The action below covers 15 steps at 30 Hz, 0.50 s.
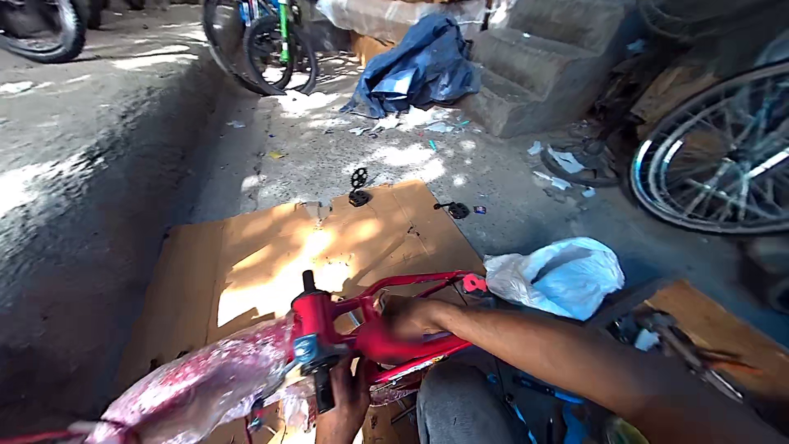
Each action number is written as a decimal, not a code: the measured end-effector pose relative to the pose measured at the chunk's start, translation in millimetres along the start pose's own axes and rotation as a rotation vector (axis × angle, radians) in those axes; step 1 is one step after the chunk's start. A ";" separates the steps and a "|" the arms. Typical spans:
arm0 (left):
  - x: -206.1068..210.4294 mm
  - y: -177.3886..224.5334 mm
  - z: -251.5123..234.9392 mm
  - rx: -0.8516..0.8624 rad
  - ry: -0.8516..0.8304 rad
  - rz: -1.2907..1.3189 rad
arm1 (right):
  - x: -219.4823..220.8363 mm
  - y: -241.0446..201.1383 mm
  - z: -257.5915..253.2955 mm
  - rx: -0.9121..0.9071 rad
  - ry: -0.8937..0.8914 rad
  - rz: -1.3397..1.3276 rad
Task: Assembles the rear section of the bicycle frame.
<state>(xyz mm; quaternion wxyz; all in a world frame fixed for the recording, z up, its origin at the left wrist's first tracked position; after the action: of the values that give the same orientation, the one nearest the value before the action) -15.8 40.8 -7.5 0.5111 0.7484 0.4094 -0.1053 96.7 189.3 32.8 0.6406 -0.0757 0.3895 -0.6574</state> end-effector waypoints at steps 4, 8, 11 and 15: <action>0.3 2.3 -0.8 -0.026 -0.016 -0.011 | 2.3 5.6 -8.1 0.038 -0.032 -0.033; 2.5 -1.2 0.3 -0.156 -0.022 -0.010 | 6.3 1.3 -7.1 0.045 -0.049 -0.050; 3.0 2.6 -2.1 -0.173 -0.041 -0.031 | 7.4 -1.3 -2.4 0.037 -0.072 -0.009; -0.2 6.4 -4.1 -0.105 -0.048 -0.111 | 3.8 0.2 -2.7 0.066 -0.074 0.007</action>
<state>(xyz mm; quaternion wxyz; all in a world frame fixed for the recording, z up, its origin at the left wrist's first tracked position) -12.4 43.3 -1.2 0.5529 0.6940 0.4426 -0.1297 94.7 187.0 29.3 0.6592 -0.0775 0.3438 -0.6642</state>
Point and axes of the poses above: each hand's wrist, its own z-axis away from the middle knuckle, its own x-axis out of the palm, y = z × x, the point moved 5 cm from there along -z, towards the middle knuckle, and after that the axes turned 6 degrees about x, right-handed, at the moved point
